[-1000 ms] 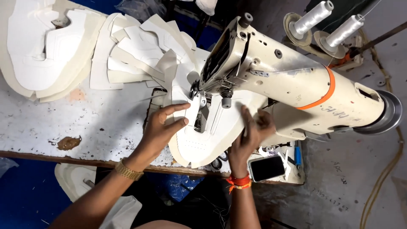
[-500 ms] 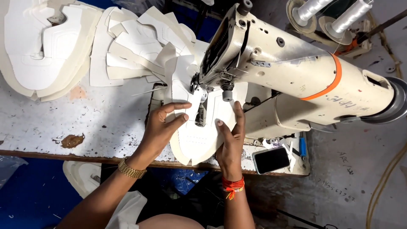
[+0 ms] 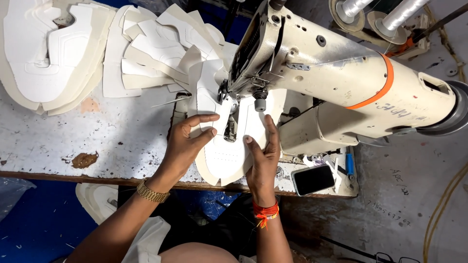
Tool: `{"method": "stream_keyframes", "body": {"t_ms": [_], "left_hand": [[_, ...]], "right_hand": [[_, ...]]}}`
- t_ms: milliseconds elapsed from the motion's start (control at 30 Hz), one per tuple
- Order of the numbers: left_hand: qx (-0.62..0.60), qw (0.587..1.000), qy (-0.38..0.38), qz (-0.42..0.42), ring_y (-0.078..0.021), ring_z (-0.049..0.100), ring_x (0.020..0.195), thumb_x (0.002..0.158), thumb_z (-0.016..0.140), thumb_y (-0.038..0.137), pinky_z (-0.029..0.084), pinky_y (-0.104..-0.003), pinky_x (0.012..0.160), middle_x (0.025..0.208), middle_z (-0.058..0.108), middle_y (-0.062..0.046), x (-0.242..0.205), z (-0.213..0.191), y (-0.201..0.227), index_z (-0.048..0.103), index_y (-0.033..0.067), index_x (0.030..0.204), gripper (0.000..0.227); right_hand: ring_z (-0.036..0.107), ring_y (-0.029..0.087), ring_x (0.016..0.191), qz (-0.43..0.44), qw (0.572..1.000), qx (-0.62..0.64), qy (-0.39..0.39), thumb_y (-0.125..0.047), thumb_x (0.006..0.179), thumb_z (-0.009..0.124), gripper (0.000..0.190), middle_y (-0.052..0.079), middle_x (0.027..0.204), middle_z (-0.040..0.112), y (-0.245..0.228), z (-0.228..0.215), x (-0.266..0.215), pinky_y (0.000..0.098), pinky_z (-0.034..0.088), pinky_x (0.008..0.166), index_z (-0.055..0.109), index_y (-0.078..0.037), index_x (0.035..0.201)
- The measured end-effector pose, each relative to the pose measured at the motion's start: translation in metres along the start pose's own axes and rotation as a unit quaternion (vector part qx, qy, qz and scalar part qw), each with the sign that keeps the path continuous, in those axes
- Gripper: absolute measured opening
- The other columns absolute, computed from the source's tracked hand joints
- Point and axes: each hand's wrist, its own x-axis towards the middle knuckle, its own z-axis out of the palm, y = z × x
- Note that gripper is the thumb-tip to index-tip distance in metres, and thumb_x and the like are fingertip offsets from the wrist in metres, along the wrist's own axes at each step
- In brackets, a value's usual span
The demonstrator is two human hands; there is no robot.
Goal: The person stitches together shoe upper components using an industrial sewing machine.
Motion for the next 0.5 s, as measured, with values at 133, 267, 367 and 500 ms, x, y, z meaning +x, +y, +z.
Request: {"method": "stream_keyframes", "body": {"t_ms": [133,267,367,500], "left_hand": [[-0.017,1.000,0.006,0.005,-0.0078,0.066,0.101,0.092,0.070,0.000,0.056,-0.025,0.092,0.120,0.072,-0.006,-0.003,0.001,-0.003,0.070,0.0004,0.124,0.032],[-0.011,1.000,0.016,-0.015,-0.0048,0.064,0.094,0.092,0.069,0.001,0.055,-0.023,0.084,0.116,0.073,-0.004,-0.006,0.004,0.003,0.070,0.0018,0.126,0.033],[0.049,0.998,0.030,0.023,-0.0036,0.066,0.096,0.092,0.069,0.002,0.056,-0.022,0.086,0.116,0.074,-0.003,-0.009,0.010,0.007,0.069,0.0023,0.125,0.033],[0.057,0.997,0.041,0.004,-0.0046,0.063,0.091,0.093,0.070,0.002,0.054,-0.023,0.081,0.113,0.075,-0.005,-0.010,0.016,0.003,0.071,0.0024,0.126,0.034]], "right_hand": [[0.059,0.022,0.127,0.017,1.000,0.007,-0.006,0.009,0.086,0.064,0.065,0.014,0.153,0.048,0.009,-0.001,-0.006,0.0364,0.054,0.103,0.048,-0.005,0.148],[0.060,0.021,0.125,0.008,0.999,0.034,0.018,0.006,0.089,0.067,0.057,0.016,0.149,0.055,0.024,-0.007,-0.011,0.0361,0.054,0.102,0.053,0.000,0.144],[0.061,0.021,0.123,-0.002,0.999,0.037,0.018,0.007,0.087,0.069,0.057,0.015,0.145,0.058,0.028,-0.006,-0.014,0.0349,0.055,0.101,0.055,0.000,0.142],[0.062,0.019,0.120,-0.001,0.999,0.027,0.020,0.007,0.086,0.069,0.055,0.011,0.142,0.059,0.034,-0.012,-0.013,0.0344,0.056,0.098,0.056,-0.002,0.139]]}}
